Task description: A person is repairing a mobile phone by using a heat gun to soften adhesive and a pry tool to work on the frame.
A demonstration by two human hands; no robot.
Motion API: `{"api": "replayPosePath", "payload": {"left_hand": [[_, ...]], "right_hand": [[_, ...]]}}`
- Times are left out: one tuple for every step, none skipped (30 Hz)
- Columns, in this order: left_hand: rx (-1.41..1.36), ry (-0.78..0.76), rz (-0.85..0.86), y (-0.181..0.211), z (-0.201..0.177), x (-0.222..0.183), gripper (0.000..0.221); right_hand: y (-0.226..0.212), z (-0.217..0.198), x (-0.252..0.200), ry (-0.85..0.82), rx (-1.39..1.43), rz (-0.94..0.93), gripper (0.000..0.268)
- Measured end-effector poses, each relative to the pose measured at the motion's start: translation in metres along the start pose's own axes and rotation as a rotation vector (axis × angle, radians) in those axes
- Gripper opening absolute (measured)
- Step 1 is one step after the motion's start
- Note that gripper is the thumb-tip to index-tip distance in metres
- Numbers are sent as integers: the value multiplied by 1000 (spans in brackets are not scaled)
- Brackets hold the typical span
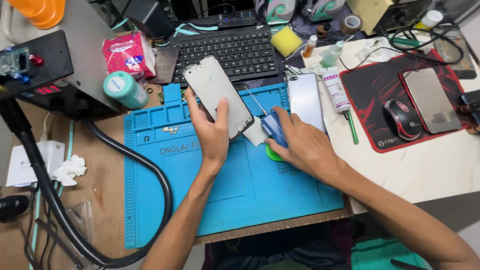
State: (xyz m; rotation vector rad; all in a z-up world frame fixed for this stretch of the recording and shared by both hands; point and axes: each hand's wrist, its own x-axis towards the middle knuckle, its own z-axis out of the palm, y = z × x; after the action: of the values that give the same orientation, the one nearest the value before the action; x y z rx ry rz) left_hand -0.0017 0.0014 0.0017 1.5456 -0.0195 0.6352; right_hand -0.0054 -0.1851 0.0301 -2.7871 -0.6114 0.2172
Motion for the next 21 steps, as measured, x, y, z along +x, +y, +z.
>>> {"api": "replayPosePath", "payload": {"left_hand": [[-35,20,-43,-1,-3,2,48],[-71,35,-83,-2,-5,6,49],[-69,44,-81,0,-6,8,49],[-100,76,-139,1,-7,10,48],[-131,108,-198,1,-8,12,47],[-130,120,-196,-1,-10,13,47],[-141,136,-205,-3,-11,15,46],[-150,150,-214,-5,-14,17,46],[-146,162,-213,-5,-14,18,46],[-145,150,-233,-4,-14,19,49],[-144,139,-253,-4,-14,19,52],[-134,138,-246,-5,-15,20,52],[-125,118,-258,-7,-15,21,54],[-121,99,-278,-9,-13,20,55],[-115,100,-277,-14,-15,20,55],[-109,70,-265,-20,-15,21,63],[-102,40,-253,-26,-14,21,70],[-100,40,-257,-25,-14,21,70],[-73,17,-245,-24,-13,21,72],[-47,-3,-228,-23,-12,22,74],[-46,-1,-225,-22,-12,21,74]], "right_hand": [[6,1,5,-20,105,40,69],[12,2,9,-36,210,85,70],[14,-3,11,-39,208,76,70],[17,-8,14,-68,361,121,69],[20,-14,16,-99,513,167,67],[29,-12,22,-105,508,157,67],[38,-10,28,-99,735,155,58],[46,-7,35,-94,964,152,49],[48,-13,37,-103,963,143,49],[50,-17,38,-93,1024,124,48],[53,-22,39,-85,1086,105,48],[59,-20,44,-83,1096,96,48],[66,-19,48,-71,1084,52,45],[75,-17,51,-62,1066,14,42],[77,-14,51,-63,1070,11,42],[80,-12,51,-34,1038,-7,41],[83,-10,51,-5,1006,-25,40],[84,-10,48,-8,1008,-22,40],[85,-11,45,83,743,-46,48],[86,-12,45,173,476,-75,56],[84,-13,41,174,476,-79,56]]}}
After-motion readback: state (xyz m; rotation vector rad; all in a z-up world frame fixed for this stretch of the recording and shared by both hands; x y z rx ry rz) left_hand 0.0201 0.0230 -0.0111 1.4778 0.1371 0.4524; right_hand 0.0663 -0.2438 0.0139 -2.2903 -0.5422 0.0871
